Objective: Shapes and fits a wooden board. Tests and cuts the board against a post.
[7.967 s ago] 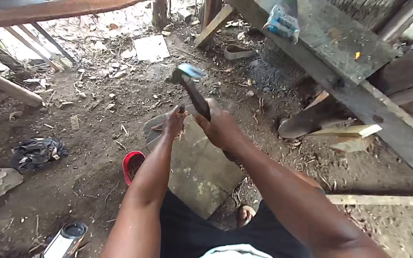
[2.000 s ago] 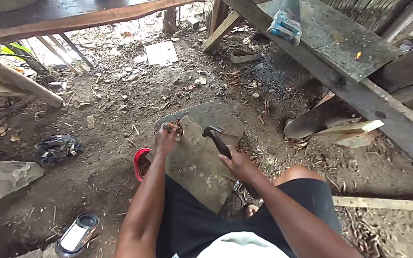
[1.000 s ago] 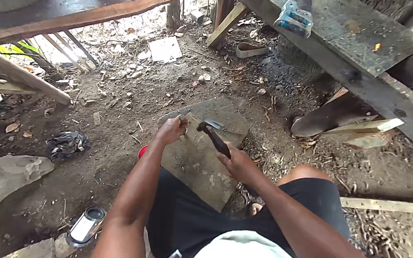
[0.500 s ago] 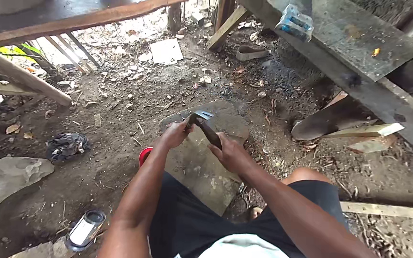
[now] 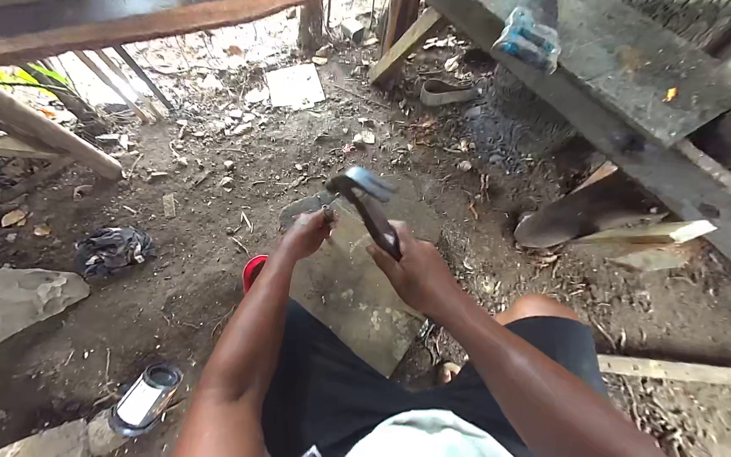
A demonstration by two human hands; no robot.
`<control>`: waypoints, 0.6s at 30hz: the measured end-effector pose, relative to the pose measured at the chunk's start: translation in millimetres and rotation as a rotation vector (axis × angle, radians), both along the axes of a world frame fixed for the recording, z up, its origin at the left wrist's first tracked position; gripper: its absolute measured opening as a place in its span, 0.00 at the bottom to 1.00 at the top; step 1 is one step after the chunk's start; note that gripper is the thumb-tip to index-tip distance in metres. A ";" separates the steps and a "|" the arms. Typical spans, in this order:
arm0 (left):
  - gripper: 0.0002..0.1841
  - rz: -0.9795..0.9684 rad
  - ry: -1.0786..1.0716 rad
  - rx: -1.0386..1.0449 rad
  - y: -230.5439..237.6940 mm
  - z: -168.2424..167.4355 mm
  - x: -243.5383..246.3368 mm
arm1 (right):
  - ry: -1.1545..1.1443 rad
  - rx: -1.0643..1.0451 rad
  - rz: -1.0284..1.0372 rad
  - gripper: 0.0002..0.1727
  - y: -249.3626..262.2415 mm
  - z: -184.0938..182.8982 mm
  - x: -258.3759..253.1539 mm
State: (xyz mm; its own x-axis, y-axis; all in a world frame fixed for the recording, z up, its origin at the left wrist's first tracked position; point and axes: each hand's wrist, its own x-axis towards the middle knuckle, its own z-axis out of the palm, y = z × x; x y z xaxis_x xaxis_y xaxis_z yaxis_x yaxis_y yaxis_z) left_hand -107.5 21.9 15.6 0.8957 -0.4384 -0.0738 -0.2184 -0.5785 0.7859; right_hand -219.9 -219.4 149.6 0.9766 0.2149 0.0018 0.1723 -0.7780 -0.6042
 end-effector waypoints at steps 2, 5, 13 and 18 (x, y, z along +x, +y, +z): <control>0.11 -0.004 0.004 0.013 0.2 4.0 0.4 | -0.246 0.143 -0.046 0.26 5.9 -3.9 -9.1; 0.11 0.000 -0.010 0.036 0.0 2.6 -2.6 | -0.004 -0.073 0.005 0.26 2.8 -35.8 4.6; 0.13 0.020 0.023 0.078 -6.0 -0.6 -2.9 | -0.122 0.034 0.008 0.26 -0.4 4.7 9.8; 0.11 0.151 -0.081 -0.104 17.2 -23.7 -19.7 | 0.132 0.067 -0.059 0.32 -8.6 -50.3 4.5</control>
